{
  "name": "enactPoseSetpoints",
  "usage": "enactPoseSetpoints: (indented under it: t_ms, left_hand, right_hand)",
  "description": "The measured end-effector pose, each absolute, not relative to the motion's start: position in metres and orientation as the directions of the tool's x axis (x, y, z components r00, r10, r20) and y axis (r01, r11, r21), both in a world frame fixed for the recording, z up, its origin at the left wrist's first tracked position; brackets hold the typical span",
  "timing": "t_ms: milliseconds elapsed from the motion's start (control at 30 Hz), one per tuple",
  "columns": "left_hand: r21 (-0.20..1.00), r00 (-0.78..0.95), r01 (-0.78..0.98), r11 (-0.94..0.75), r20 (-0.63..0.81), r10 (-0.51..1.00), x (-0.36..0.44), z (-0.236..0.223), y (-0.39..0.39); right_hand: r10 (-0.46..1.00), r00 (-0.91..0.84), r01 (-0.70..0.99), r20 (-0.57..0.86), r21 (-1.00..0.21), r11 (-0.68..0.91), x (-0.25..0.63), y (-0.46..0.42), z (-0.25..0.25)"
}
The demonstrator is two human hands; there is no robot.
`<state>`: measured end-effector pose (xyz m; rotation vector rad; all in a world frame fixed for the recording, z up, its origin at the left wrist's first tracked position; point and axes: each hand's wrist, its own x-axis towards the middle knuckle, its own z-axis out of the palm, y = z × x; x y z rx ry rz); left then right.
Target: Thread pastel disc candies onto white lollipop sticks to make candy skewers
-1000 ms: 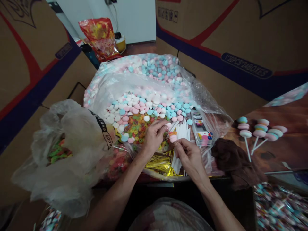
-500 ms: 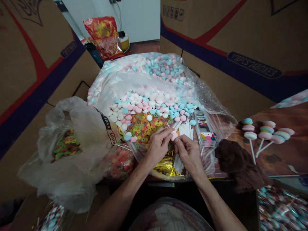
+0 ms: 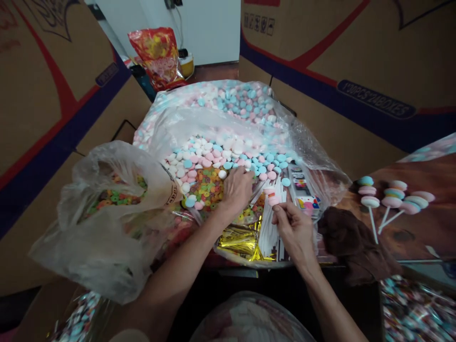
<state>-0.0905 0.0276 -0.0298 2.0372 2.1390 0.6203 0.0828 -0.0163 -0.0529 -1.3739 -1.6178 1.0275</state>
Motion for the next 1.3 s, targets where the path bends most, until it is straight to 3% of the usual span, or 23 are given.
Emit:
enactPoseSetpoints:
  t_ms: [100, 300, 500, 733, 967, 1133, 1300]
  left_hand:
    - [0.310, -0.106, 0.950, 0.047, 0.176, 0.979, -0.083, -0.032, 0.030]
    - [0.435, -0.139, 0.899, 0.050, 0.176, 0.974, -0.100, -0.027, 0.028]
    - [0.392, -0.004, 0.918, -0.056, 0.152, 0.988, -0.114, -0.028, 0.031]
    - [0.455, 0.034, 0.882, -0.126, 0.205, 0.978, -0.120, -0.032, 0.029]
    - [0.278, 0.223, 0.929, -0.245, 0.106, 0.969, -0.111, -0.027, 0.032]
    - [0.225, 0.145, 0.962, -0.154, 0.056, 0.988, -0.102, -0.019, 0.029]
    - [0.194, 0.184, 0.963, -0.189, 0.040, 0.982, -0.105, -0.022, 0.024]
  right_hand:
    - [0.985, -0.153, 0.380, 0.076, -0.916, 0.130, 0.080, -0.019, -0.055]
    - [0.982, -0.159, 0.377, 0.097, -0.914, 0.152, 0.079, -0.020, -0.056]
    - [0.980, -0.166, 0.406, 0.113, -0.897, 0.172, 0.080, -0.020, -0.059]
    - [0.980, -0.167, 0.403, 0.109, -0.899, 0.169, 0.080, -0.021, -0.061]
    - [0.978, -0.178, 0.400, 0.105, -0.901, 0.170, 0.078, -0.022, -0.062]
    - [0.975, -0.186, 0.419, 0.123, -0.887, 0.192, 0.079, -0.023, -0.062]
    - [0.975, -0.184, 0.418, 0.123, -0.888, 0.190, 0.080, -0.023, -0.064]
